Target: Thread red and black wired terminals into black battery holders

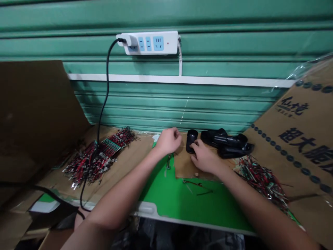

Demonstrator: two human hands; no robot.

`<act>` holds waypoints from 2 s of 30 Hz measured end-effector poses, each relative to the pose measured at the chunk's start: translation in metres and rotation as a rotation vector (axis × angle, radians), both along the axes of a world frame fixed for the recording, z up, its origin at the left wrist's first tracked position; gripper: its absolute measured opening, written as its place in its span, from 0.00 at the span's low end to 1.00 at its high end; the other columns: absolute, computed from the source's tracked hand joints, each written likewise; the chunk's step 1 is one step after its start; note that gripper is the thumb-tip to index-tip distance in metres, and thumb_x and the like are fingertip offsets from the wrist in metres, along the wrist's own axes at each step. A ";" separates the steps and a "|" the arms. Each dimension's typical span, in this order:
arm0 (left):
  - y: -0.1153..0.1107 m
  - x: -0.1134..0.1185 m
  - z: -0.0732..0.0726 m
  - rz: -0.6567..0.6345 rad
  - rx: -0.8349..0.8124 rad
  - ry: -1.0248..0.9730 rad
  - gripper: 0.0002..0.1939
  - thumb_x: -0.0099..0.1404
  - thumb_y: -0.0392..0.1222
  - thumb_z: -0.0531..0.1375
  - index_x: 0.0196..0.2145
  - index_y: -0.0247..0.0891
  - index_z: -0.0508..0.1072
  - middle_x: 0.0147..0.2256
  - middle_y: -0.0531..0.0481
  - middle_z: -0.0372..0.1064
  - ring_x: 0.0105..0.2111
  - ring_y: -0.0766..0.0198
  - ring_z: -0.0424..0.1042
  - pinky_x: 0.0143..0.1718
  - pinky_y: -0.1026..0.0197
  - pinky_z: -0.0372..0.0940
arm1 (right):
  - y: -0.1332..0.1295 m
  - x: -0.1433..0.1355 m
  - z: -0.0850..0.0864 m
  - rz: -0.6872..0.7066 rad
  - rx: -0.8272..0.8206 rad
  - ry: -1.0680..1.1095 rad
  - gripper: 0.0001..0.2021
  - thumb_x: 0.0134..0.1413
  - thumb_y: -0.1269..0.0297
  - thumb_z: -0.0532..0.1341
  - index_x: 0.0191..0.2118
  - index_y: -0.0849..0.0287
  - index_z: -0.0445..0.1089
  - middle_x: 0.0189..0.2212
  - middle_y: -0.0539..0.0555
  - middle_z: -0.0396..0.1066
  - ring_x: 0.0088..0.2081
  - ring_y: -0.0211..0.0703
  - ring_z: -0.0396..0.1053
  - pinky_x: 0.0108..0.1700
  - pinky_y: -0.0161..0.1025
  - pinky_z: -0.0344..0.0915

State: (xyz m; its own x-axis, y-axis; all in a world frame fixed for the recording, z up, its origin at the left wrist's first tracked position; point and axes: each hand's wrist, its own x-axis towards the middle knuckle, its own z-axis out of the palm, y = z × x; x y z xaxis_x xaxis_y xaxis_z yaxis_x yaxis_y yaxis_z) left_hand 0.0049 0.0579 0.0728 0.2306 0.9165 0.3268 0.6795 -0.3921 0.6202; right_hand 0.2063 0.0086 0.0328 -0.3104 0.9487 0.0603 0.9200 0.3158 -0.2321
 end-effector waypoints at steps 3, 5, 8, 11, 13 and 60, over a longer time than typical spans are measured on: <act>0.007 -0.010 -0.034 -0.024 0.075 -0.117 0.04 0.65 0.33 0.60 0.34 0.38 0.75 0.32 0.51 0.76 0.30 0.62 0.71 0.37 0.61 0.64 | 0.001 -0.001 -0.013 -0.019 0.022 0.087 0.16 0.65 0.68 0.62 0.57 0.63 0.70 0.75 0.73 0.50 0.55 0.56 0.77 0.58 0.51 0.72; 0.006 -0.014 -0.051 -0.078 0.129 -0.114 0.04 0.64 0.32 0.60 0.34 0.39 0.74 0.34 0.50 0.76 0.34 0.61 0.72 0.40 0.60 0.65 | 0.000 0.002 -0.022 0.031 0.056 0.144 0.17 0.66 0.69 0.60 0.59 0.62 0.69 0.76 0.73 0.49 0.59 0.58 0.75 0.61 0.53 0.71; 0.001 -0.016 -0.064 -0.118 0.161 -0.101 0.04 0.65 0.32 0.60 0.36 0.39 0.73 0.37 0.48 0.76 0.39 0.58 0.74 0.46 0.57 0.67 | -0.002 0.006 -0.030 0.108 0.094 0.253 0.20 0.69 0.70 0.57 0.63 0.62 0.68 0.73 0.71 0.58 0.65 0.60 0.71 0.66 0.57 0.69; -0.003 -0.016 -0.067 -0.119 0.161 -0.091 0.05 0.68 0.34 0.59 0.40 0.39 0.74 0.40 0.45 0.77 0.44 0.55 0.75 0.50 0.54 0.69 | -0.007 0.005 -0.034 0.152 0.085 0.361 0.21 0.69 0.71 0.55 0.63 0.58 0.70 0.72 0.66 0.62 0.67 0.57 0.70 0.68 0.58 0.68; -0.005 -0.016 -0.068 -0.151 0.168 -0.066 0.07 0.70 0.36 0.59 0.45 0.39 0.75 0.44 0.42 0.77 0.49 0.52 0.75 0.54 0.50 0.69 | -0.010 0.003 -0.037 0.237 0.101 0.426 0.23 0.68 0.73 0.55 0.65 0.55 0.70 0.71 0.64 0.64 0.69 0.55 0.68 0.70 0.58 0.67; -0.019 -0.003 -0.058 -0.071 -0.076 0.179 0.52 0.57 0.50 0.71 0.72 0.26 0.55 0.54 0.27 0.72 0.58 0.33 0.72 0.58 0.40 0.70 | -0.038 0.020 0.029 0.364 -0.569 -0.014 0.02 0.53 0.66 0.71 0.33 0.54 0.82 0.30 0.52 0.79 0.38 0.48 0.71 0.37 0.40 0.56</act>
